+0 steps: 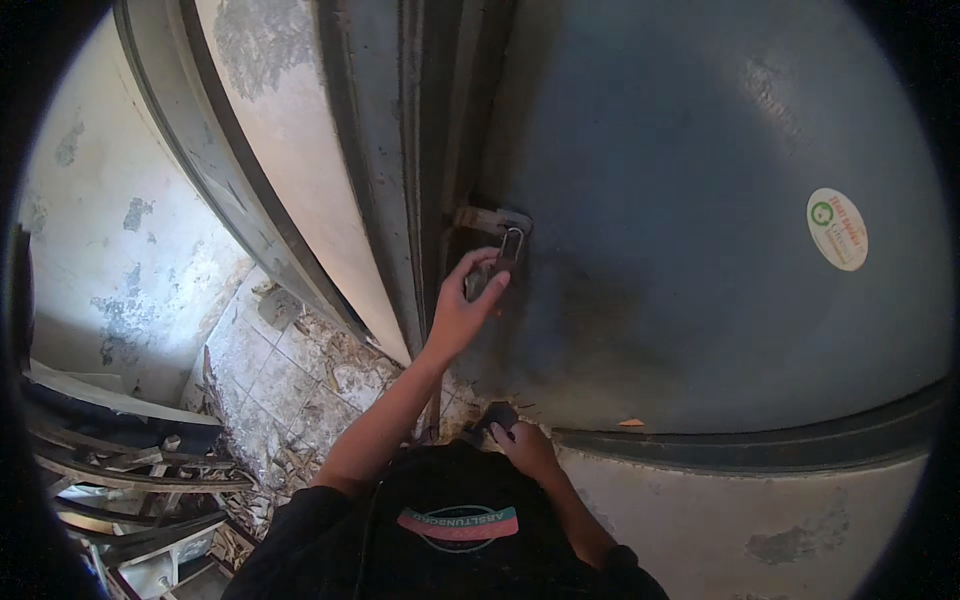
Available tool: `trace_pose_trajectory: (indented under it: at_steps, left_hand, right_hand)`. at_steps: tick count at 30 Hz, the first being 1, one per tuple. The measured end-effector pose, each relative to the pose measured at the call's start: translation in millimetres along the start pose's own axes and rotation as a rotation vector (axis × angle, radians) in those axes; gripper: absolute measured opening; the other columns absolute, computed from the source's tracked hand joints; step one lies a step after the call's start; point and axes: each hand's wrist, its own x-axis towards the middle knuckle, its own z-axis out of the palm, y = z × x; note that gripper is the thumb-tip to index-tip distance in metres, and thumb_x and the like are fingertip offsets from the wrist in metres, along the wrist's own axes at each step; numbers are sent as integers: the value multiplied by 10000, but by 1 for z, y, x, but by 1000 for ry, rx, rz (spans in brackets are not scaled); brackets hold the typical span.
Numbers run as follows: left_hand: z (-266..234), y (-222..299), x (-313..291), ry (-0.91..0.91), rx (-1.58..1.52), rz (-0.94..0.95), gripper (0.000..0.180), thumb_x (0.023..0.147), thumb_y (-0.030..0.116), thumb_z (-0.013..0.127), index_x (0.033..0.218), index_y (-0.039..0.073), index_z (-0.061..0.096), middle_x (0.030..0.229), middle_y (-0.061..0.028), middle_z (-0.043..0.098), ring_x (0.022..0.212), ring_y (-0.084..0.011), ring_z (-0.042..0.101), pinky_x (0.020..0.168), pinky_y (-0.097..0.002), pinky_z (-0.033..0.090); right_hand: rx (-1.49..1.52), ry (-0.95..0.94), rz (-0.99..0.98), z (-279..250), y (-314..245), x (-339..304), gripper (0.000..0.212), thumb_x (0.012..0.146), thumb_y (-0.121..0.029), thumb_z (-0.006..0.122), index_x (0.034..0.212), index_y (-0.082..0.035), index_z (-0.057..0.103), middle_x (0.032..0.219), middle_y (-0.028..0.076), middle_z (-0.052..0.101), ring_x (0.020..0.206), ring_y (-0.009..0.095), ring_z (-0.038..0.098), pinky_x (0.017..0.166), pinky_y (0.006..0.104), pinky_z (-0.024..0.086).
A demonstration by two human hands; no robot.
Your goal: The person scrapes old paint or rust from a door and a wall with a scraper and sandpaper.
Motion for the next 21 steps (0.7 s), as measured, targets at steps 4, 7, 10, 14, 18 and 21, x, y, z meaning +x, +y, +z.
trace_pose_trajectory:
  at_steps: [4,7,10,14,18,21]
  left_hand:
    - [5,-3,7,45,-129,-103,260,883,191,614,1100,61,554,923,-27,578,726,-60,532,533,-205,457]
    - [-3,-1,2,48,-137,-128,267,891,193,610,1118,65,550,929,-16,600,736,-67,532,572,-229,473]
    - [-9,0,-25,-33,-223,-141,275,893,192,606,1132,70,550,996,-25,616,779,-70,546,585,-226,474]
    - [-56,-15,-91,-28,-44,-304,261,895,180,599,1127,67,563,1012,-27,622,808,-68,561,592,-223,473]
    - [-111,-34,-131,217,62,-321,254,894,183,599,1121,71,571,969,-24,625,768,-69,571,581,-225,471]
    - [-156,-35,-118,418,-105,-386,267,905,232,584,1126,82,573,952,-13,618,767,-77,562,586,-233,477]
  right_hand:
    - [110,106,-96,18,8,-2,462,885,-386,543,761,56,593,646,253,558,622,396,581,584,433,431]
    - [107,36,-117,15,14,4,457,882,-380,545,754,55,593,645,241,569,616,388,583,577,415,435]
    - [77,95,-152,8,28,11,468,879,-374,552,718,64,582,635,235,570,599,367,591,563,407,434]
    - [33,32,-144,3,41,24,459,867,-347,572,688,75,564,594,239,537,548,323,591,539,409,423]
    - [-109,-150,-217,8,28,38,490,847,-380,580,654,70,562,593,262,512,547,365,577,524,427,403]
    - [-215,-204,-346,22,16,50,512,838,-408,574,643,64,571,600,269,515,575,404,572,527,450,398]
